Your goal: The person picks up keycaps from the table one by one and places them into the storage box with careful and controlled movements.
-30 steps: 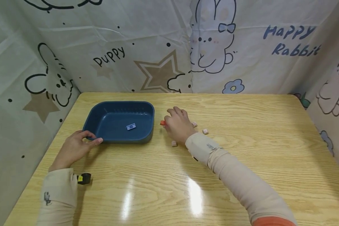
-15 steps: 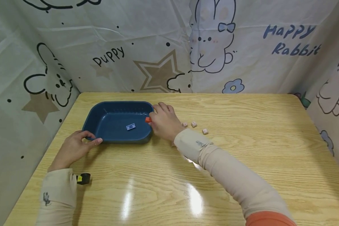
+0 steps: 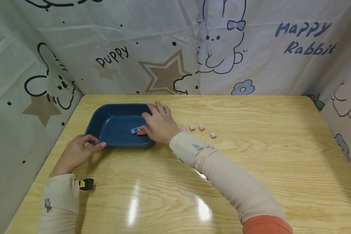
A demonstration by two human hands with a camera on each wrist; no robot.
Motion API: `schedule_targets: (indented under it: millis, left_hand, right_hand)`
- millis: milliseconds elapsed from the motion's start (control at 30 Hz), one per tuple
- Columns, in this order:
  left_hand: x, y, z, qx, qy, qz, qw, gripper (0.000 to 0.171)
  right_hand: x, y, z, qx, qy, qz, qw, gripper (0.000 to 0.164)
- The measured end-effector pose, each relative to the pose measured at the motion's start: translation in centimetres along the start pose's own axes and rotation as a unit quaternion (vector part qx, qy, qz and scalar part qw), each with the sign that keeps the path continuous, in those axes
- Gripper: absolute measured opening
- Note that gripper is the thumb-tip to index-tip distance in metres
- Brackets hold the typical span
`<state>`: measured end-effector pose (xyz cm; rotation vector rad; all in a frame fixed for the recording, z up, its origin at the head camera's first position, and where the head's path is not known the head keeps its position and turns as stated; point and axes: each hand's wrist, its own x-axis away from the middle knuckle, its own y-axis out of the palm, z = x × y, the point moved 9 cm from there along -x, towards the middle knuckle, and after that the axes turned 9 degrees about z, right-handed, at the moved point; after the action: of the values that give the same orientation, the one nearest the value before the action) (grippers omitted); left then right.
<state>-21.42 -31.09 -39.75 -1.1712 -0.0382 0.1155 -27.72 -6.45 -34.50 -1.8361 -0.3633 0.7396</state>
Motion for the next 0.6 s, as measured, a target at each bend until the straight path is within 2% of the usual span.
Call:
schedule_targets:
  millis: [133, 267, 433, 600]
  left_hand:
    - [-0.3, 0.0, 0.3, -0.003, 0.006, -0.002, 1.0, 0.061]
    - [-0.4, 0.0, 0.3, -0.001, 0.005, -0.006, 1.0, 0.061]
    - [-0.2, 0.0, 0.3, 0.006, 0.003, -0.005, 1.0, 0.059]
    - [-0.1, 0.2, 0.2, 0.006, 0.005, -0.007, 0.9999, 0.059]
  right_hand:
    - [1.2, -1.1, 3.1, -0.004, 0.037, 0.02, 0.999, 0.039]
    - [2.8, -2.0, 6.4, -0.004, 0.073, 0.021, 0.997, 0.037]
    - [5.0, -2.0, 9.7, 0.0, 0.116, -0.01, 0.993, 0.036]
    - [6.9, -0.5, 11.4, 0.011, 0.128, -0.048, 0.99, 0.037]
